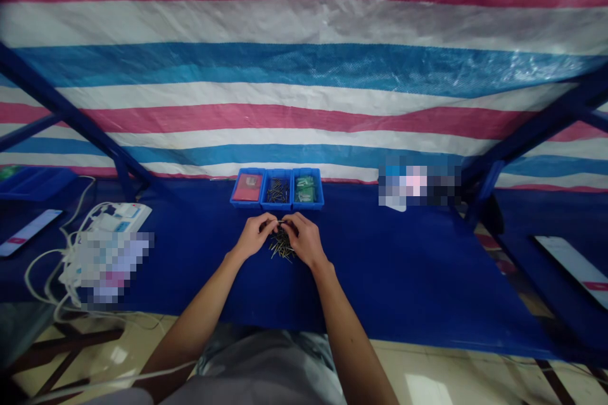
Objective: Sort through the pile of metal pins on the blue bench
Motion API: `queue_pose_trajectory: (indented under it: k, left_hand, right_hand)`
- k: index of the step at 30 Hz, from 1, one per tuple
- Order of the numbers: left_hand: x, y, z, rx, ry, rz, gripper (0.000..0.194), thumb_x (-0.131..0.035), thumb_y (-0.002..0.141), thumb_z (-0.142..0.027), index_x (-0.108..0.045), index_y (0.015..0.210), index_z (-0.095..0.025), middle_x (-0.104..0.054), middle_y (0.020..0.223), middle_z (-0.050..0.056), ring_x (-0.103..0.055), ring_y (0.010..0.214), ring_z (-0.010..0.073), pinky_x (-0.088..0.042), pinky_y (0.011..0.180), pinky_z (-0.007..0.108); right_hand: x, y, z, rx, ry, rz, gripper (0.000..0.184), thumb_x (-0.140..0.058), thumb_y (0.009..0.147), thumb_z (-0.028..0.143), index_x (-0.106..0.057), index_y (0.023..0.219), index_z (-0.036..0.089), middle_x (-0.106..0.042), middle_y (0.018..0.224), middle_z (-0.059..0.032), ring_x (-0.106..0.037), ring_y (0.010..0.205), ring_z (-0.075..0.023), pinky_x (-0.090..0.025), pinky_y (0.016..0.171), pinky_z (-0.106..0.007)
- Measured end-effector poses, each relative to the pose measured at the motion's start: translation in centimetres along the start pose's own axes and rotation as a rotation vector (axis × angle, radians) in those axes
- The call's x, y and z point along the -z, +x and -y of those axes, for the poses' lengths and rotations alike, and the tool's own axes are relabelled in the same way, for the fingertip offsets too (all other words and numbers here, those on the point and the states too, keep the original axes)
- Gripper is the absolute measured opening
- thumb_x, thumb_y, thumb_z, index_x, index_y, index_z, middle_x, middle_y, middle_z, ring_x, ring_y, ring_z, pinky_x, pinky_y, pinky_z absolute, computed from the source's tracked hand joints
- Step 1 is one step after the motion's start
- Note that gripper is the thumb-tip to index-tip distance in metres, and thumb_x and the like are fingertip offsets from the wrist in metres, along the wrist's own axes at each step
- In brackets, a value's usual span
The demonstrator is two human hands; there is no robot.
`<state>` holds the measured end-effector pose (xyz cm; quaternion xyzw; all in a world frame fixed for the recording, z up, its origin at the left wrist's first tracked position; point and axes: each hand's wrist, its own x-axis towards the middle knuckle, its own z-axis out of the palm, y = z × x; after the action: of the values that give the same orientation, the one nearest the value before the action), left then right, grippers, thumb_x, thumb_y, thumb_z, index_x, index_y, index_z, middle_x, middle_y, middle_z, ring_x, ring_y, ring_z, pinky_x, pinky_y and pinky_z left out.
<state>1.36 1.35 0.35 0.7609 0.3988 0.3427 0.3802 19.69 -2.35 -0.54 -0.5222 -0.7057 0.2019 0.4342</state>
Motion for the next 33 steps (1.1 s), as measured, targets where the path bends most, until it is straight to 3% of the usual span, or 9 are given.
queue_pose_trajectory:
  k: [7,33]
  left_hand:
    - [-0.04,-0.02,0.02,0.008,0.008,0.003,0.028,-0.05,0.098,-0.039,-0.067,0.092,-0.017,-0.069,0.073,0.001,-0.061,0.065,0.0134,-0.042,0.064,0.022]
    - [-0.04,0.01,0.33,0.001,-0.035,-0.048,0.021,-0.053,0.097,-0.035,-0.065,0.097,-0.018,-0.069,0.075,0.0,-0.062,0.067,0.013,-0.042,0.063,0.021]
  right_hand:
    - [0.11,0.09,0.33,0.01,-0.001,-0.03,0.02,-0.048,0.1,0.03,-0.067,0.096,0.023,-0.066,0.087,-0.0041,-0.061,0.076,-0.0175,-0.045,0.071,-0.028]
    - [0.37,0.03,-0.16,0.019,0.0,-0.054,0.02,-0.048,0.101,0.03,-0.063,0.092,0.021,-0.063,0.083,-0.0033,-0.057,0.072,-0.0162,-0.042,0.067,-0.028]
